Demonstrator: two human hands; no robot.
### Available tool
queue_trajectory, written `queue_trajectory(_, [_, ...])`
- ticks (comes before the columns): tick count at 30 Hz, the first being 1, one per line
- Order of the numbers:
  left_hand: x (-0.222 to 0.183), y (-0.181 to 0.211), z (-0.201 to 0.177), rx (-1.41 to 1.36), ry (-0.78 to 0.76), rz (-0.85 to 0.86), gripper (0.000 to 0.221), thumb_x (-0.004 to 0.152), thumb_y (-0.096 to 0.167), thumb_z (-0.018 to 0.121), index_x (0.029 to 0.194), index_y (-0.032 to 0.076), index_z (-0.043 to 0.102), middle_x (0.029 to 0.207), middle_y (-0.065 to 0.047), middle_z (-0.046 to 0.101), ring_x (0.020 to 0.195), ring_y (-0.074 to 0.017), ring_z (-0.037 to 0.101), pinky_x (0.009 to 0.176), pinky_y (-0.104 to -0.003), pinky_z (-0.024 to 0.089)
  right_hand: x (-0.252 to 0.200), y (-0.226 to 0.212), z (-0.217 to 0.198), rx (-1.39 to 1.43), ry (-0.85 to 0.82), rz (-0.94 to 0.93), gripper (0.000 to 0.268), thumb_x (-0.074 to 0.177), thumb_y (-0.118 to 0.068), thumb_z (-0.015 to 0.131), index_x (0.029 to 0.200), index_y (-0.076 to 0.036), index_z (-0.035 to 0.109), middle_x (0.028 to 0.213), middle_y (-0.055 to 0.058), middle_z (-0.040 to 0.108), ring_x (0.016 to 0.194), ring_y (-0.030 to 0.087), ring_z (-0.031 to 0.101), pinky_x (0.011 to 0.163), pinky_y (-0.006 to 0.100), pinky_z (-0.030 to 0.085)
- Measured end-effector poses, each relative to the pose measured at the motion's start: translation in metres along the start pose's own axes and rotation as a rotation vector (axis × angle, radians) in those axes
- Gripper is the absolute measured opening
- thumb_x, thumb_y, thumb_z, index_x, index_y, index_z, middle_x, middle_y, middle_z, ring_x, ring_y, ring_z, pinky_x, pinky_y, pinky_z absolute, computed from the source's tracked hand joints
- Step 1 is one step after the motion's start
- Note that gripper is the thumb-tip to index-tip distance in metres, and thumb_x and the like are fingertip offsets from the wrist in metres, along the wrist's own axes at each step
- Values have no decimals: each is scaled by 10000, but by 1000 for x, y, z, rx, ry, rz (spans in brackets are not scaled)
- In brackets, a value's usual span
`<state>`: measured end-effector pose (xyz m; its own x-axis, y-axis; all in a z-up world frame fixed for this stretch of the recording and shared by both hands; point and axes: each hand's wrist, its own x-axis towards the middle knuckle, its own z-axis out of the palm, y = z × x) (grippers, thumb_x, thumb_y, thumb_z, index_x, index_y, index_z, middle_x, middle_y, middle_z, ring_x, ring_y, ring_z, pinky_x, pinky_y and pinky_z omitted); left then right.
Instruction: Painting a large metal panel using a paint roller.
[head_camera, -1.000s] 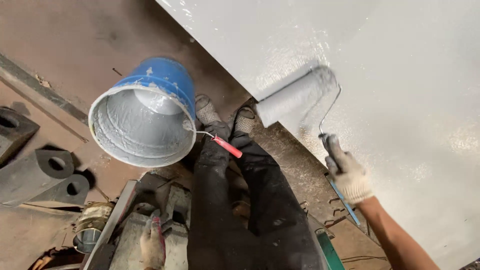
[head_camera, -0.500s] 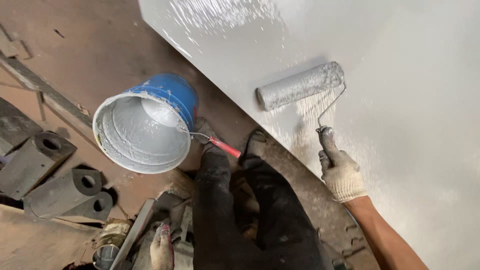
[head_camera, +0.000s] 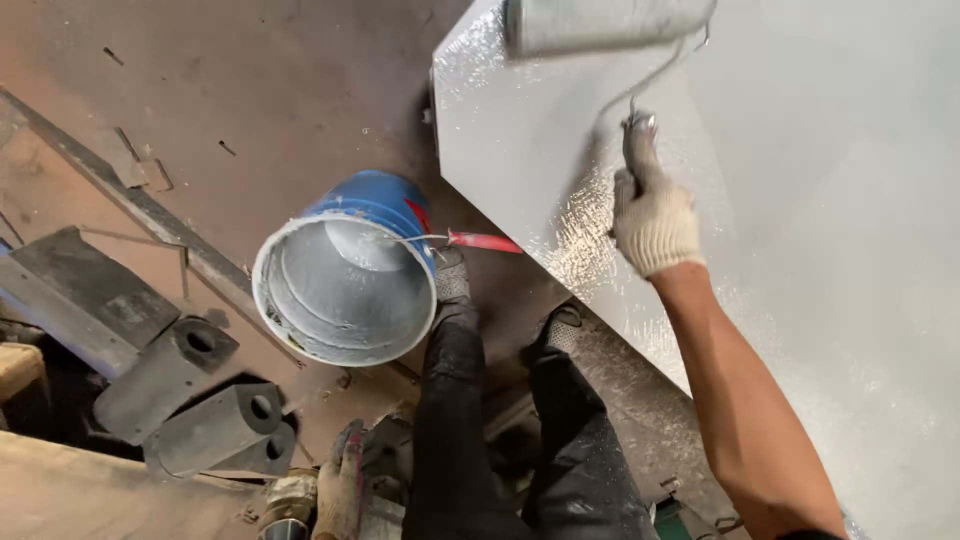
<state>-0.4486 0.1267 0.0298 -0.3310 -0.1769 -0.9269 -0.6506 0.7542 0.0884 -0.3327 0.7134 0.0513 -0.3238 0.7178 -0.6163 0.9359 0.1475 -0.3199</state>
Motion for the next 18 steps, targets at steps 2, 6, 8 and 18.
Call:
queue_trajectory(2, [0,28,-19,10,-39,-14,605,1027,457,496,1449,35,593,1295,-30,643,1126,-155,619,932,-325,491,23,-23,12,56,181,-262,623,1054,-133,466,1647,-165,280,1299,312,631,545,218,657,466,344,577])
queue_trajectory(6, [26,17,-58,-9,-3,-191,544,1082,344,510,1497,-6,556,1345,-374,563,1232,-525,468,1003,-585,395,-20,-110,43,373,59,153,609,1106,-263,379,1654,-98,171,823,199,668,510,190,576,463,351,478])
queue_trajectory(8, [42,6,-72,-55,-39,-151,572,1043,343,503,1462,-46,518,1350,-234,668,1222,-336,657,1009,-426,530,-64,-146,63,413,92,112,664,1091,-274,386,1659,-64,114,694,221,626,512,203,574,505,361,476])
queue_trajectory(18, [42,21,-100,-3,-193,-221,641,988,387,520,1490,-11,519,1316,-241,710,1109,-345,732,946,-456,577,-40,-189,60,788,-64,479,666,1019,-255,507,1629,-230,242,866,171,744,524,186,653,495,338,574])
